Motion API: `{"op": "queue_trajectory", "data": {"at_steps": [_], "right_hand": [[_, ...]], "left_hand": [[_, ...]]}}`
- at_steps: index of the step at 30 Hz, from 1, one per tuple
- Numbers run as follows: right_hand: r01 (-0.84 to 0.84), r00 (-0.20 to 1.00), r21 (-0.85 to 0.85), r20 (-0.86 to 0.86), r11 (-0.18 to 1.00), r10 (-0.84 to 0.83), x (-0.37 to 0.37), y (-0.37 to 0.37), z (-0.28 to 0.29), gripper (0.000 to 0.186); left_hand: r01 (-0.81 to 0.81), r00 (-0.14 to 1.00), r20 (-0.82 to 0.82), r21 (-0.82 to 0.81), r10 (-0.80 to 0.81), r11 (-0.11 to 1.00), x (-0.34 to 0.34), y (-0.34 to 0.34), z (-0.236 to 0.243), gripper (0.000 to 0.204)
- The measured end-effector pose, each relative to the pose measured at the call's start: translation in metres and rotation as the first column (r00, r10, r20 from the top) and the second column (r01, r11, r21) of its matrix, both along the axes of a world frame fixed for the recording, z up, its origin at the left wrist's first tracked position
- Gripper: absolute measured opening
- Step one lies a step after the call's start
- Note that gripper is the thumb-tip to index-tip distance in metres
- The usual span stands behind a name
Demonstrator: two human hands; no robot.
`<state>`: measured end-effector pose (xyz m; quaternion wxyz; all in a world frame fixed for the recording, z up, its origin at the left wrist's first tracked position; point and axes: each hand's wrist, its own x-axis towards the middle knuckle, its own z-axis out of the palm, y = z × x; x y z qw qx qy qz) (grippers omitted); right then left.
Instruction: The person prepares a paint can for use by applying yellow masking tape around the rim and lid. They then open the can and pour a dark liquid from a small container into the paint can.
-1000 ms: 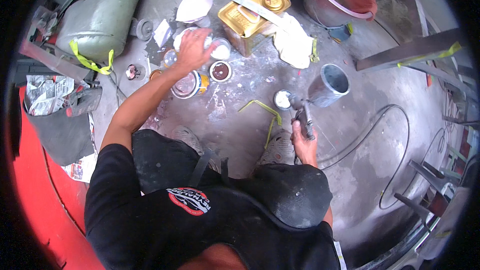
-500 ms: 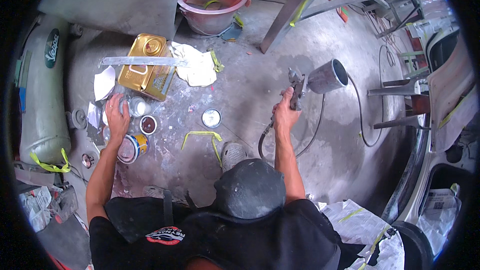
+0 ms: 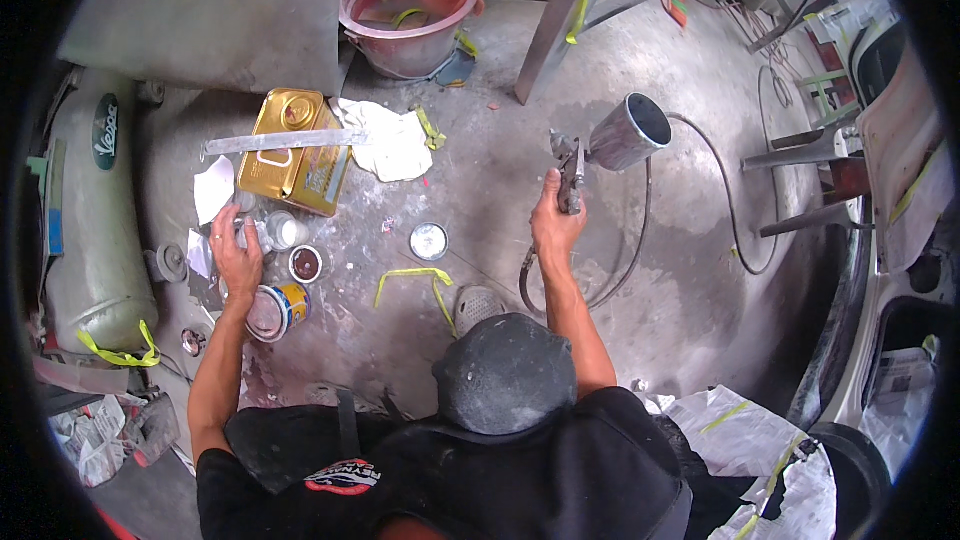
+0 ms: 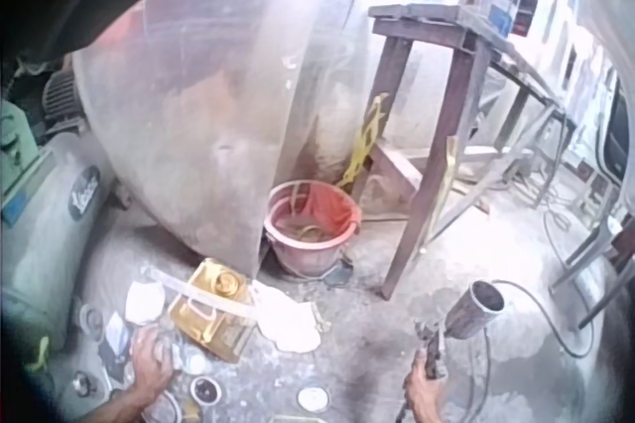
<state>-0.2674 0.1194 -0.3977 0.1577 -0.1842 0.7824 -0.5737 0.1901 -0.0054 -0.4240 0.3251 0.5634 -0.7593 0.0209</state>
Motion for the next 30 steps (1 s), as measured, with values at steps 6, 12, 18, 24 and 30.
{"op": "queue_trajectory", "data": {"at_steps": [6,12,18,24,30], "right_hand": [[-0.014,0.994,0.044,0.106,0.999,0.009,0.01,0.01,0.021,0.048],[0.087,0.984,-0.047,0.161,0.995,-0.078,0.009,0.016,0.095,0.041],[-0.035,0.988,-0.087,0.144,0.996,0.047,0.041,0.046,0.189,0.04],[-0.124,0.984,0.164,-0.105,0.979,0.142,0.1,0.115,0.249,0.04],[-0.022,0.967,0.26,-0.24,0.965,0.087,0.15,0.137,0.283,0.042]], "left_hand": [[0.347,0.922,-0.11,-0.189,-0.371,0.919,-0.063,-0.013,0.098,0.03],[0.896,0.444,-0.135,0.032,-0.886,0.444,-0.192,0.007,0.195,0.03],[0.905,0.375,-0.51,0.382,-0.774,0.187,-0.275,0.084,0.159,0.02],[0.884,0.197,-0.525,0.459,-0.828,-0.081,-0.276,0.12,0.012,0.02],[0.853,-0.053,-0.541,0.412,-0.839,-0.319,-0.286,0.149,-0.019,0.019]]}}
